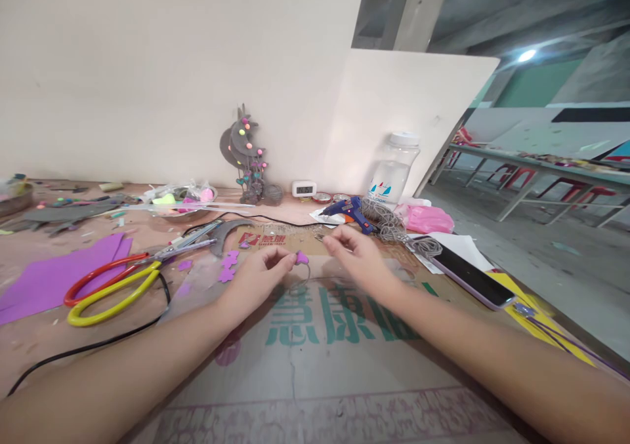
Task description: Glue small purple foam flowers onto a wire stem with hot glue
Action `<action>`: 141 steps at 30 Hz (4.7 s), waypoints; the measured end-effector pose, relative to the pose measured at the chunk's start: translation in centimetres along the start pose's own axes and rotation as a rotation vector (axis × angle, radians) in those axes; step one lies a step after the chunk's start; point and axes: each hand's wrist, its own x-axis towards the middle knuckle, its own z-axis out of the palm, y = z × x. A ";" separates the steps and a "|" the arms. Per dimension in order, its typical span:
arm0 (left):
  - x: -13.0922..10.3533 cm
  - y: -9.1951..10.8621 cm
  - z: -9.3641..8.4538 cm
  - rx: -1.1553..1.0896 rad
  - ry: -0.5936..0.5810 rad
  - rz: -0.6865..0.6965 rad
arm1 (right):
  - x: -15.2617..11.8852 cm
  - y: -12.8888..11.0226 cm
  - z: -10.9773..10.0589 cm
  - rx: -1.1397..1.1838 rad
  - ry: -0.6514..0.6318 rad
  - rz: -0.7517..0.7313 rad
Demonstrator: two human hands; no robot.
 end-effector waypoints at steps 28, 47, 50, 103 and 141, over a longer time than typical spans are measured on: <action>-0.1 0.4 0.1 -0.042 0.010 -0.081 | 4.3 8.6 -4.9 -0.490 0.258 0.218; 0.3 0.1 0.0 -0.034 0.070 -0.054 | -3.6 1.5 -3.5 0.041 -0.058 0.064; 0.3 0.1 -0.1 -0.029 0.059 -0.075 | -3.8 1.6 -3.2 0.036 -0.130 0.037; -0.2 0.6 0.0 0.000 0.098 -0.034 | -3.9 1.2 -2.3 -0.279 -0.204 -0.074; 0.1 0.5 -0.2 -0.075 0.108 -0.078 | -3.8 1.0 -2.4 -0.293 -0.183 -0.040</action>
